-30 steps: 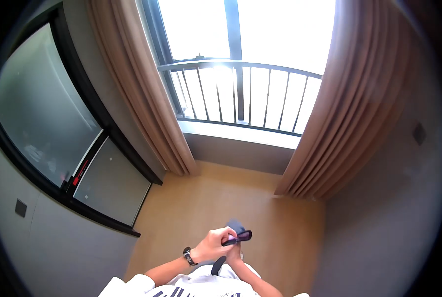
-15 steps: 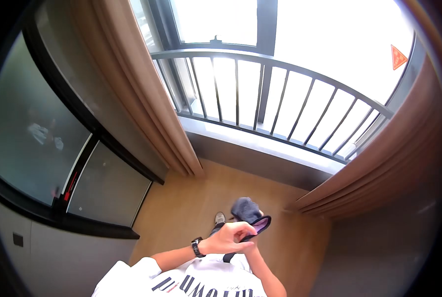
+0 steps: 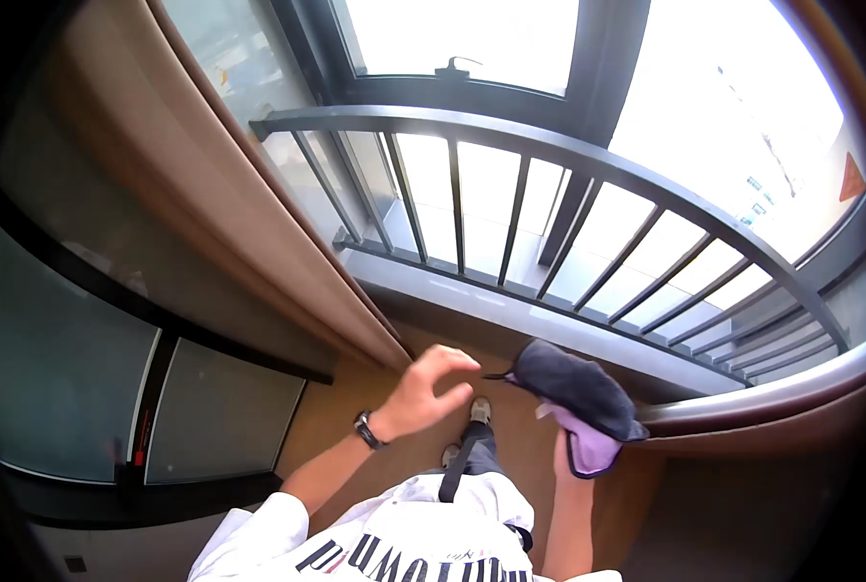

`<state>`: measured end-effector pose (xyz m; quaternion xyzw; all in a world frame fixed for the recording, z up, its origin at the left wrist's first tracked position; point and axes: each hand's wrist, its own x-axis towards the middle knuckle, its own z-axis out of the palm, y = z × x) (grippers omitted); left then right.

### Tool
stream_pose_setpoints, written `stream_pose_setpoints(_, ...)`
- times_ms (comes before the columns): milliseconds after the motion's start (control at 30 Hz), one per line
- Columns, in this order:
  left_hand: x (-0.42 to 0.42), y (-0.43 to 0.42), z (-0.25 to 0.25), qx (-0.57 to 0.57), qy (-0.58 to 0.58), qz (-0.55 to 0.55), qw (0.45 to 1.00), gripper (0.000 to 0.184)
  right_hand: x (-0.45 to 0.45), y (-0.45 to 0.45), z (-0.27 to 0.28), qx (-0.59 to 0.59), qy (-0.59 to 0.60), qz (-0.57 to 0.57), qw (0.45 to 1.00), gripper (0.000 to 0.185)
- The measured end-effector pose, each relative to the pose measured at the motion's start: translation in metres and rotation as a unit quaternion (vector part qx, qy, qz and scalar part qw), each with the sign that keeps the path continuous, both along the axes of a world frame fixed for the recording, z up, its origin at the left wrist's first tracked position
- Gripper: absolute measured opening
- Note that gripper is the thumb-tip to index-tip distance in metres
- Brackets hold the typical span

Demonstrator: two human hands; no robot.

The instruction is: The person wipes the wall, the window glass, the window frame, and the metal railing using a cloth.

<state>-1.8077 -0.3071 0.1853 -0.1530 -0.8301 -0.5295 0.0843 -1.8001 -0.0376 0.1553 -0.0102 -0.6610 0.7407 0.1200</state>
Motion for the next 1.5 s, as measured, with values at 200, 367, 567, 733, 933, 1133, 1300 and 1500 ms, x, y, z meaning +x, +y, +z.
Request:
stream_pose_setpoints(200,-0.098,-0.164,-0.021,-0.101,0.051,0.320,0.941,0.031,-0.184,0.006,0.087,0.280,0.286,-0.247,0.883,0.040)
stream_pose_setpoints(367,-0.132,-0.258,-0.033,-0.160,0.028,0.456,0.875,0.047,-0.327,-0.044,0.090,0.400,0.286,-0.133,0.861,0.047)
stream_pose_setpoints(567,-0.155,-0.315,-0.044,-0.243,0.036,0.582,0.775,0.046,-0.350,-0.177,0.108,0.646,0.266,-0.045,0.714,0.053)
stream_pose_setpoints(733,-0.207,-0.298,-0.015,-0.265,0.145,0.430,0.851,0.029,-0.365,-0.238,0.125,0.654,0.288,0.017,0.700,0.060)
stream_pose_setpoints(933,-0.270,-0.345,0.020,-0.161,0.154,0.464,0.858,0.088,-0.384,-0.329,0.138,0.661,0.290,0.059,0.689,0.069)
stream_pose_setpoints(1133,-0.268,-0.423,0.021,-0.279,0.172,0.566,0.756,0.092,-0.400,-0.458,0.144,0.655,0.294,0.142,0.681,0.070)
stream_pose_setpoints(1300,-0.231,-0.488,0.007,-0.309,0.177,0.609,0.709,0.075,-0.408,-0.553,0.130,0.675,0.366,0.119,0.630,0.053)
stream_pose_setpoints(1500,-0.227,-0.459,0.002,-0.303,0.237,0.536,0.751,0.047,-0.406,-0.542,0.132,0.657,0.369,0.129,0.645,0.054)
